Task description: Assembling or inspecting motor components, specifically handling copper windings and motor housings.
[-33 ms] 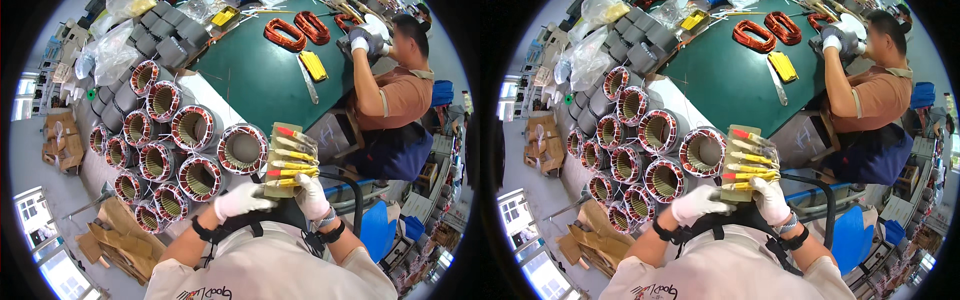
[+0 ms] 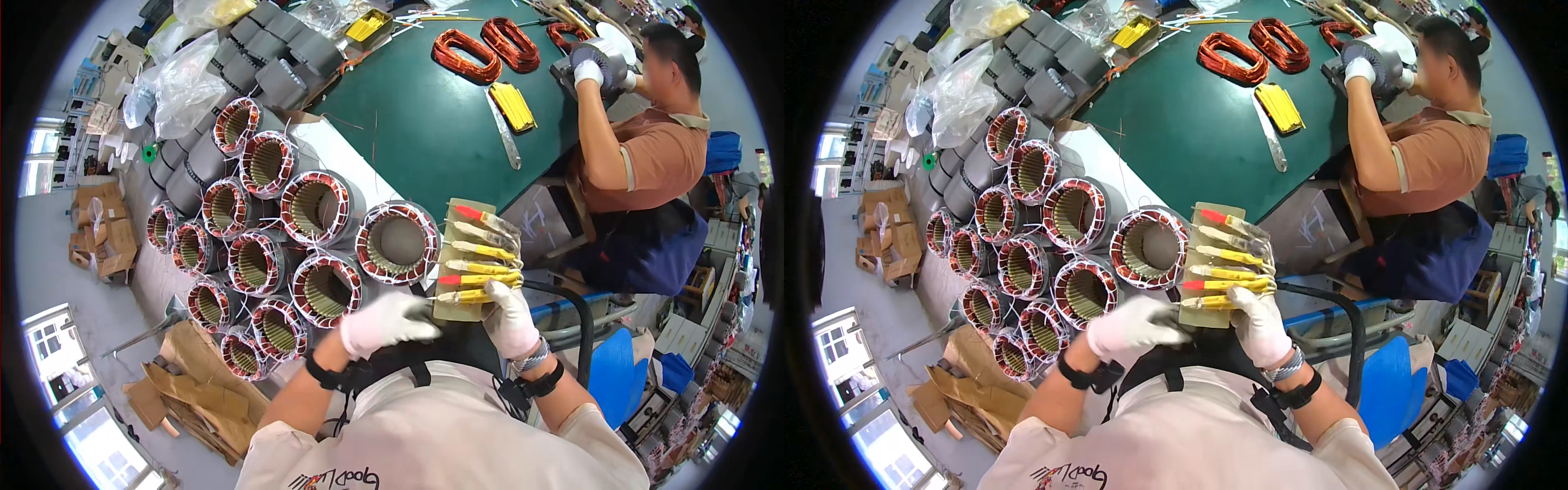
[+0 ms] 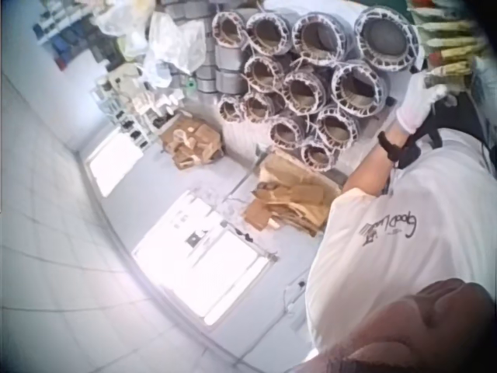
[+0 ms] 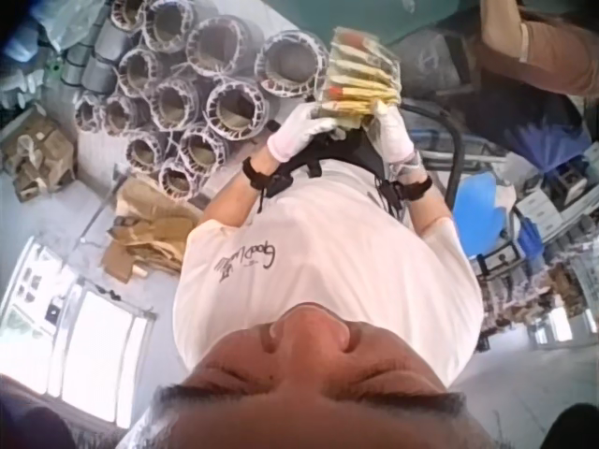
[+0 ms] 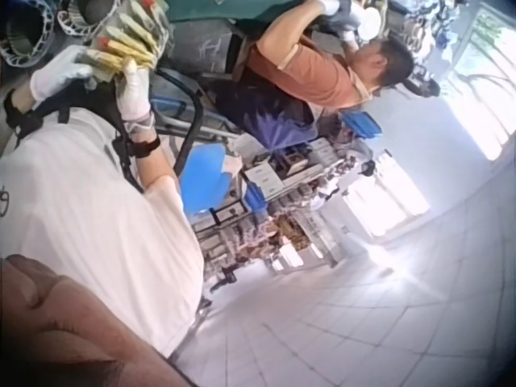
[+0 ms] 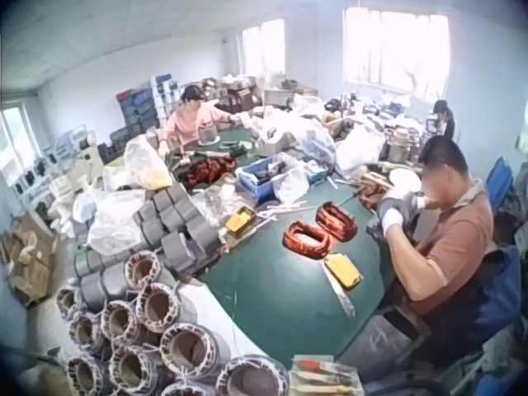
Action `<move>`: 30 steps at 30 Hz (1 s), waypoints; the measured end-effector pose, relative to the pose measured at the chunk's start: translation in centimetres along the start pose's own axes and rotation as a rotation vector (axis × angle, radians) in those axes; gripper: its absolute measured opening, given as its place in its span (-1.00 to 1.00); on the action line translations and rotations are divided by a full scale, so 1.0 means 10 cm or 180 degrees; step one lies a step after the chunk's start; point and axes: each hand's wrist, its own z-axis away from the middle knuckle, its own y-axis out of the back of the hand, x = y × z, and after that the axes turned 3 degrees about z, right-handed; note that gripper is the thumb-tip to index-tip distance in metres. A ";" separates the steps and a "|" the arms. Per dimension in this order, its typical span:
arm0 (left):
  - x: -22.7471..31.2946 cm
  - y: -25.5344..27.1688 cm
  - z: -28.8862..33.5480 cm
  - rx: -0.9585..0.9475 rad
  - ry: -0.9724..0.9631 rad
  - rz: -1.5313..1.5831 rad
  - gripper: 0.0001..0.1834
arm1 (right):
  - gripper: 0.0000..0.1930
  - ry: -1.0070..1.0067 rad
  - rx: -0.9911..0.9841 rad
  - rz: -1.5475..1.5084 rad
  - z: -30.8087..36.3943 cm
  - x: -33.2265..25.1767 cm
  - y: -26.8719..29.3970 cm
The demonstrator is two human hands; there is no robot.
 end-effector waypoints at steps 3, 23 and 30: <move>0.23 0.40 0.10 0.1830 -0.0133 -0.0936 -0.67 | -0.44 0.0039 0.0087 -0.0043 0.04 -0.06 -0.08; 0.52 0.25 -0.12 0.2064 -0.0901 0.0389 -0.85 | -0.53 -0.0178 0.0207 -0.0299 -0.03 0.00 0.02; 0.36 0.17 -0.25 0.2059 -0.0961 0.0228 -0.83 | -0.54 -0.0324 0.0417 -0.0538 -0.06 0.10 0.07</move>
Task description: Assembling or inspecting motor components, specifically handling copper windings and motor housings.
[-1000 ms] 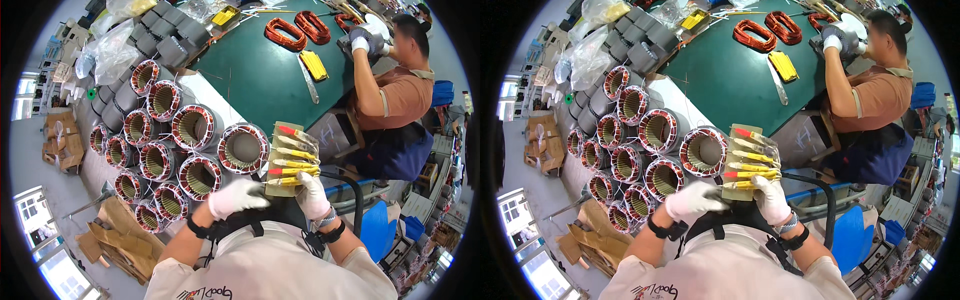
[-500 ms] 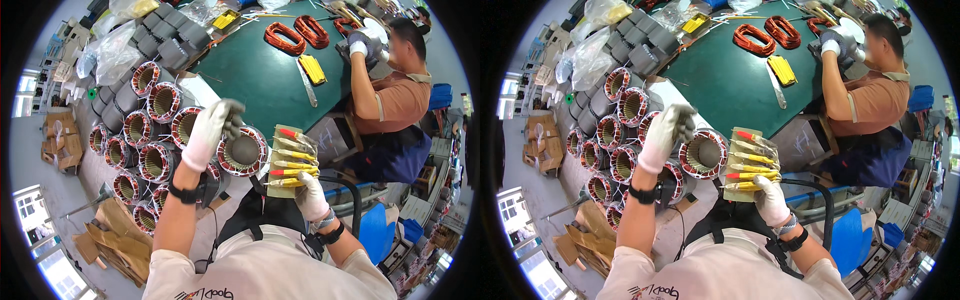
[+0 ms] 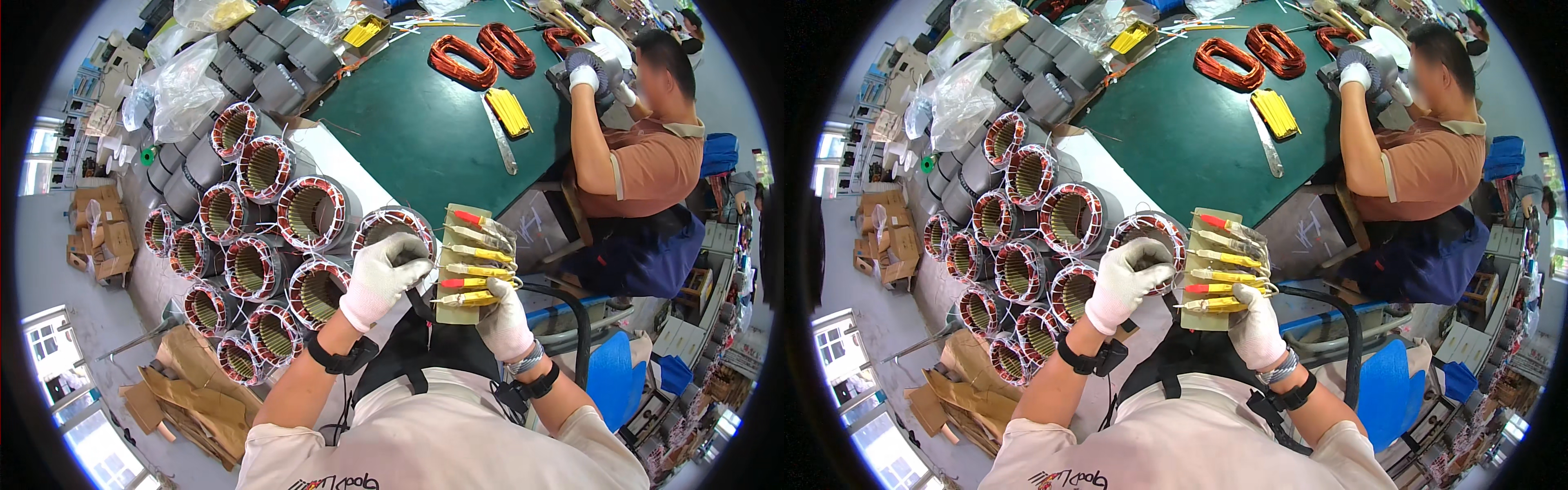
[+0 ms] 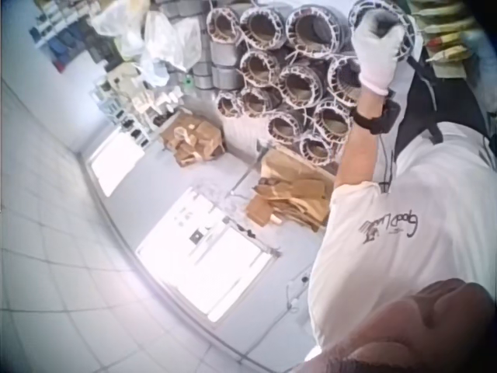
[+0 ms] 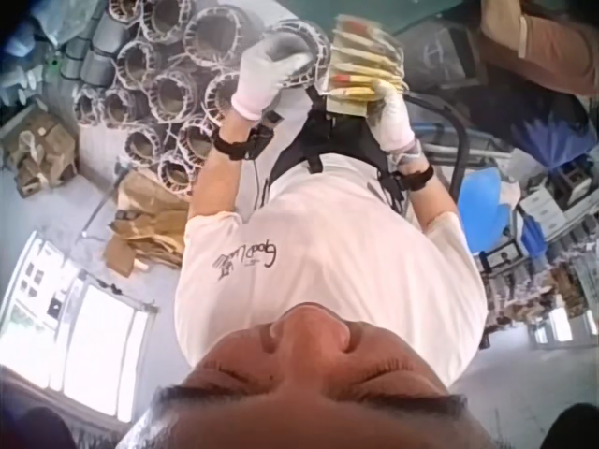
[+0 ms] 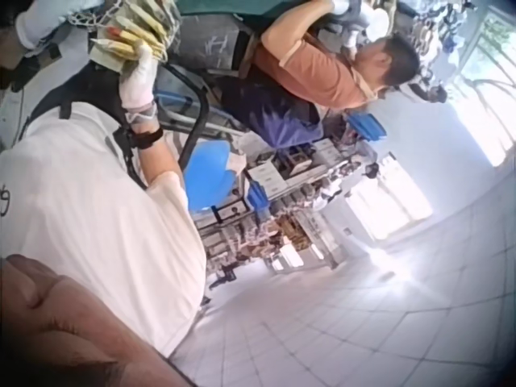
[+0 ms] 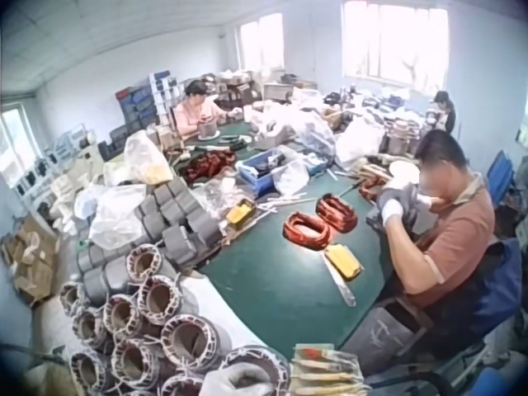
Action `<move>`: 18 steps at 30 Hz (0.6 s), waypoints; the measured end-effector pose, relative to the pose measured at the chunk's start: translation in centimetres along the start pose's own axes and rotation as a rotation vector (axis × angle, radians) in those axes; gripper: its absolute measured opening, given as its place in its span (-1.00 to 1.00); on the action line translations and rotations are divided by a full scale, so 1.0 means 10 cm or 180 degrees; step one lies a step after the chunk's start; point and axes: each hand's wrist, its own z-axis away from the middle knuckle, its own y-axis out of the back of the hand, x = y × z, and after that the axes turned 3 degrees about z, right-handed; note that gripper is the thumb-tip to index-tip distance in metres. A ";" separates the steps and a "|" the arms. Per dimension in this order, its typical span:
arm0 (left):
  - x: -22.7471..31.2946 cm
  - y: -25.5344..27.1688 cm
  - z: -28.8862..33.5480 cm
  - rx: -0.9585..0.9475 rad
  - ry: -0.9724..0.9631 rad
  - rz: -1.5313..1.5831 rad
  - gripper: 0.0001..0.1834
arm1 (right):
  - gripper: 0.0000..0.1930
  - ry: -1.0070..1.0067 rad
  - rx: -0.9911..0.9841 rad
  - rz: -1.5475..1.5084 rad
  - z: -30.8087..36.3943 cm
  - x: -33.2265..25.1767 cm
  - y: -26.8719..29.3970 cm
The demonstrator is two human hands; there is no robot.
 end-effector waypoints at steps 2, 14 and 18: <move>-0.06 -0.03 0.00 -0.0039 0.0115 0.0060 -0.84 | -0.53 0.0023 0.0050 -0.0016 0.00 0.00 -0.01; 0.14 -0.14 0.20 0.0505 0.0110 0.0014 -0.81 | -0.51 0.0176 -0.0169 0.0086 0.05 -0.08 -0.05; 0.02 -0.11 0.48 -0.0263 0.0657 -0.0538 -0.77 | -0.43 0.0268 -0.0236 0.0322 0.05 -0.04 0.02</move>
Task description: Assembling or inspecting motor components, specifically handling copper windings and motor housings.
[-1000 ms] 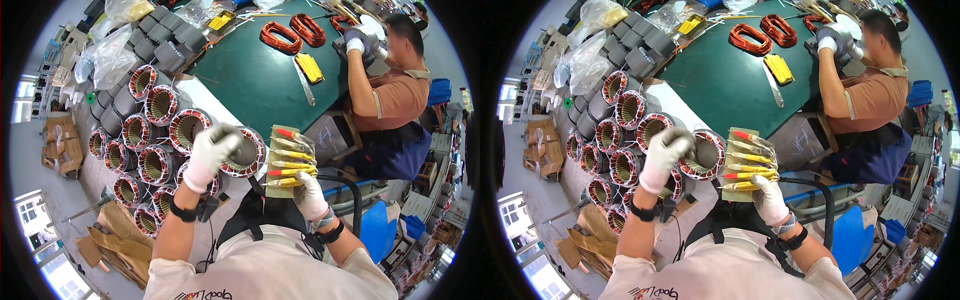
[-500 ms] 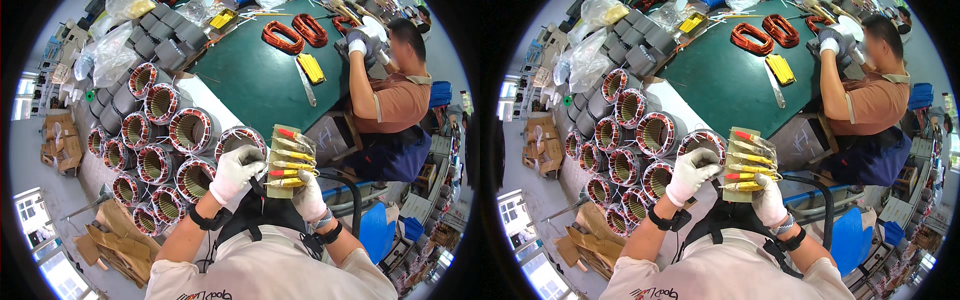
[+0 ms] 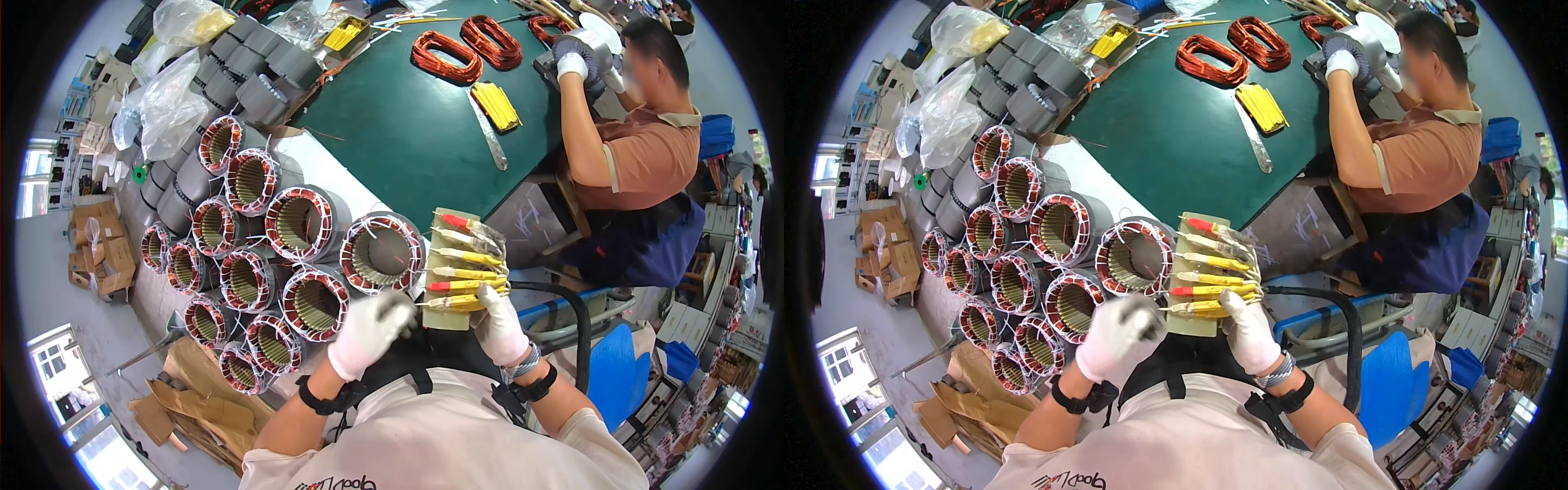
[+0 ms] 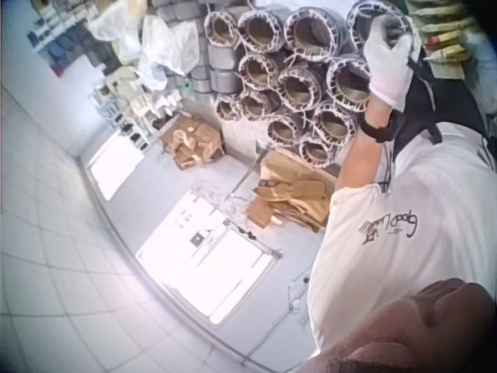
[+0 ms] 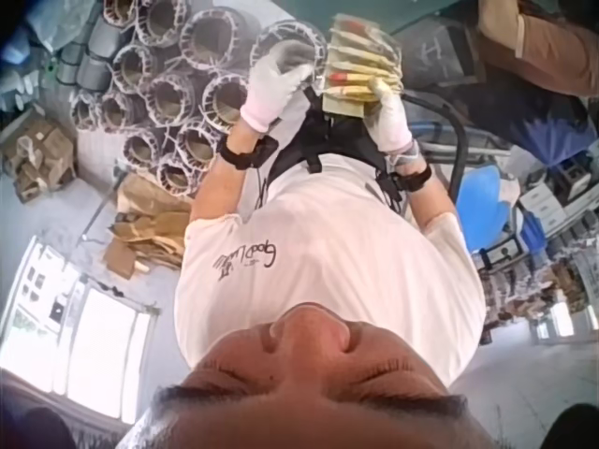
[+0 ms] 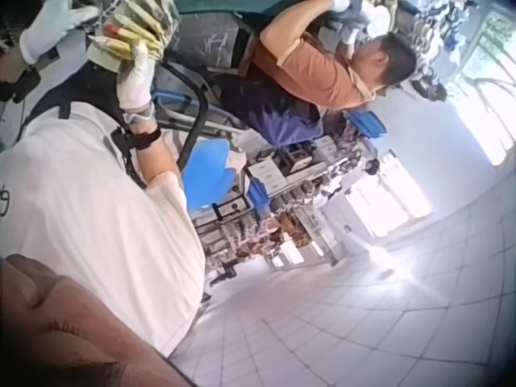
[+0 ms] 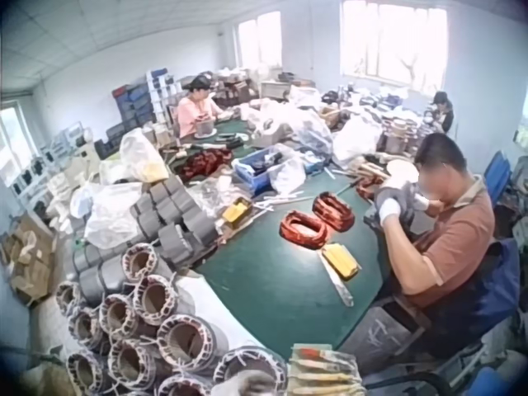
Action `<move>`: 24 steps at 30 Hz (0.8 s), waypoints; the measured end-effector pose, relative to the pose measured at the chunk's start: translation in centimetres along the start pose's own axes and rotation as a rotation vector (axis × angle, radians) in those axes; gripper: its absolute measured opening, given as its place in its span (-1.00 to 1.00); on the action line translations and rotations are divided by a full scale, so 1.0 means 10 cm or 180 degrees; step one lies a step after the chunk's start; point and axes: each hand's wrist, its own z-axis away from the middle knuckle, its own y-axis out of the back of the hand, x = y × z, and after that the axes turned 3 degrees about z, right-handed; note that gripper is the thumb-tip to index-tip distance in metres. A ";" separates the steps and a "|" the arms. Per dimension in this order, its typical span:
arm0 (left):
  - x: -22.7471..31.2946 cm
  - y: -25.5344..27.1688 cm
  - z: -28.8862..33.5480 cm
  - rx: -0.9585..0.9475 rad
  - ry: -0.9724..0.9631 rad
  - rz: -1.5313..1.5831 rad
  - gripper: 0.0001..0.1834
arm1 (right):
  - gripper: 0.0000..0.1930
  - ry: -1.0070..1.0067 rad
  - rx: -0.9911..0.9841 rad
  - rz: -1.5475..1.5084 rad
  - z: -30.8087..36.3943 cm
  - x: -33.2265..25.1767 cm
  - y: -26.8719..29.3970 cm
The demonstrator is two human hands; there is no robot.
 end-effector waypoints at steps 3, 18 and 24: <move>-0.33 -0.27 -0.01 -0.1072 0.0282 0.0234 -0.63 | -0.39 0.0137 -0.0503 0.0596 -0.01 0.01 0.03; -0.49 -0.59 -0.08 -0.1291 0.0410 0.2229 -0.58 | -0.50 0.0033 0.0347 0.0959 0.63 0.45 0.62; -0.55 -0.64 -0.10 -0.1355 0.0272 0.2395 -0.74 | -0.58 -0.0405 0.1509 0.1617 1.23 1.50 1.21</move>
